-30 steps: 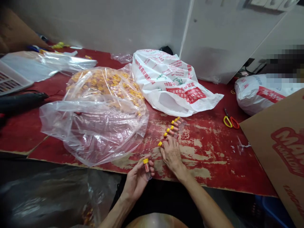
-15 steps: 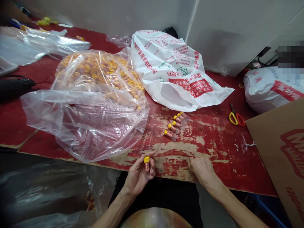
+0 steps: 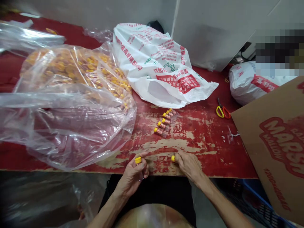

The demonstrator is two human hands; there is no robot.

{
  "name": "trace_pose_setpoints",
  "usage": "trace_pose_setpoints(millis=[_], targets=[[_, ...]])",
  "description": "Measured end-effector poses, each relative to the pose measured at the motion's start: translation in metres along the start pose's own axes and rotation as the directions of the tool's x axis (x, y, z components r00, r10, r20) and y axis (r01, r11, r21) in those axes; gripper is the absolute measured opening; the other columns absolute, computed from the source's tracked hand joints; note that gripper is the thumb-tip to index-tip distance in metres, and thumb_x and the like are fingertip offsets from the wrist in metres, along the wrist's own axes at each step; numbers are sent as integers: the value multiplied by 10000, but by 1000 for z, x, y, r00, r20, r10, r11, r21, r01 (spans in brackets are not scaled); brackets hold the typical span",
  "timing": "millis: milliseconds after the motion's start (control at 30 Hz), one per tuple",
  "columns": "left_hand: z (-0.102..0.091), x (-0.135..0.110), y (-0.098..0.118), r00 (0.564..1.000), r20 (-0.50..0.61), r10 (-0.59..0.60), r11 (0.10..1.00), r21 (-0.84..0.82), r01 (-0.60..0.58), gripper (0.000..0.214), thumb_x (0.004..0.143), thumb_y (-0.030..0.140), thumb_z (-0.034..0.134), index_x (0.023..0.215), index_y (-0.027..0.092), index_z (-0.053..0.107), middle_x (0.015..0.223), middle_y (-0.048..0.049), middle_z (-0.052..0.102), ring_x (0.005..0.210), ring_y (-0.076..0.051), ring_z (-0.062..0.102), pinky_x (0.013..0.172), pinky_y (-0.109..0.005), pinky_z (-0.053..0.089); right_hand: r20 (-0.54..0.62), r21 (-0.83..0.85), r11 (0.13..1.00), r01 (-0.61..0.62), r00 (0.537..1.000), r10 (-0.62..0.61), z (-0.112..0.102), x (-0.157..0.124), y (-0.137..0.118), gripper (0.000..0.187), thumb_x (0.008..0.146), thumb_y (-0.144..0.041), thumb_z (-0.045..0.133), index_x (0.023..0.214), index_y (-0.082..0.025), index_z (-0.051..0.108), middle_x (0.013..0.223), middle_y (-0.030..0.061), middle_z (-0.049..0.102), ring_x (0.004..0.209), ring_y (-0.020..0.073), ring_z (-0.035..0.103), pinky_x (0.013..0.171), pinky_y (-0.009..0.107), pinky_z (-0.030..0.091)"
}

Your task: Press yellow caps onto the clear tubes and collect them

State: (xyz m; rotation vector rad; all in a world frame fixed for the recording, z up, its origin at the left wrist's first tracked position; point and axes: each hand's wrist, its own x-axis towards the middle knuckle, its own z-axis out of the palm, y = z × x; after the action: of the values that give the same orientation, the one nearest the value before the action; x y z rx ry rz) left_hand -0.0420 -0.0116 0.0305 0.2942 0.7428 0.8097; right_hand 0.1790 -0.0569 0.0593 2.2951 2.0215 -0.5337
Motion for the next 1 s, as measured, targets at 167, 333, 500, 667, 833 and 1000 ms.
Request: trace_pose_setpoints(millis=[167, 333, 500, 667, 833, 1000], targets=[[5, -11, -8, 999, -37, -19, 1000, -23, 18, 353, 644, 201, 776, 948, 145, 606, 761, -21, 650, 677, -140, 631, 591, -238, 505, -272, 618, 771, 155, 962, 25, 17, -13, -42, 264, 943, -374, 387, 1032, -200, 565, 923, 46, 642, 829, 174, 606, 715, 254, 476], [12, -16, -14, 999, 4, 44, 986, -159, -42, 319, 649, 162, 772, 923, 162, 611, 890, -32, 679, 798, -128, 642, 745, -236, 512, -428, 566, 727, 388, 892, -143, 29, -16, -79, 198, 909, -304, 483, 1063, -206, 560, 1015, 84, 595, 933, 203, 568, 807, 326, 482], [4, -16, -10, 997, -69, 43, 992, -117, -51, 386, 673, 199, 748, 1005, 181, 551, 773, -18, 675, 639, -153, 653, 625, -284, 538, -598, 253, 860, 444, 770, -222, 24, 17, -64, 196, 918, -220, 444, 1034, -193, 599, 1021, 93, 555, 978, 219, 520, 852, 365, 442], [-1, -17, -7, 999, -33, 33, 995, -88, -36, 410, 702, 192, 708, 1058, 176, 506, 757, -24, 663, 598, -162, 649, 566, -286, 536, -550, -114, 984, 137, 816, -177, 22, 79, -53, 243, 863, -205, 499, 1074, -161, 612, 1052, 124, 544, 968, 268, 466, 828, 397, 385], [-4, -17, -7, 999, -25, 31, 992, -121, -34, 397, 688, 165, 708, 1037, 171, 519, 748, -16, 648, 630, -166, 652, 601, -297, 544, -519, -163, 977, 139, 830, -205, 27, 94, -60, 189, 878, -230, 507, 1003, -124, 600, 1155, 169, 538, 1031, 293, 449, 848, 407, 355], [-6, -16, -4, 1000, -10, 6, 989, -148, -8, 401, 692, 171, 707, 1051, 167, 529, 751, -17, 640, 648, -174, 654, 617, -303, 545, -224, 131, 943, 305, 936, -272, 3, 52, -37, 232, 946, -293, 376, 962, -177, 576, 851, 46, 628, 728, 170, 559, 662, 266, 385]])
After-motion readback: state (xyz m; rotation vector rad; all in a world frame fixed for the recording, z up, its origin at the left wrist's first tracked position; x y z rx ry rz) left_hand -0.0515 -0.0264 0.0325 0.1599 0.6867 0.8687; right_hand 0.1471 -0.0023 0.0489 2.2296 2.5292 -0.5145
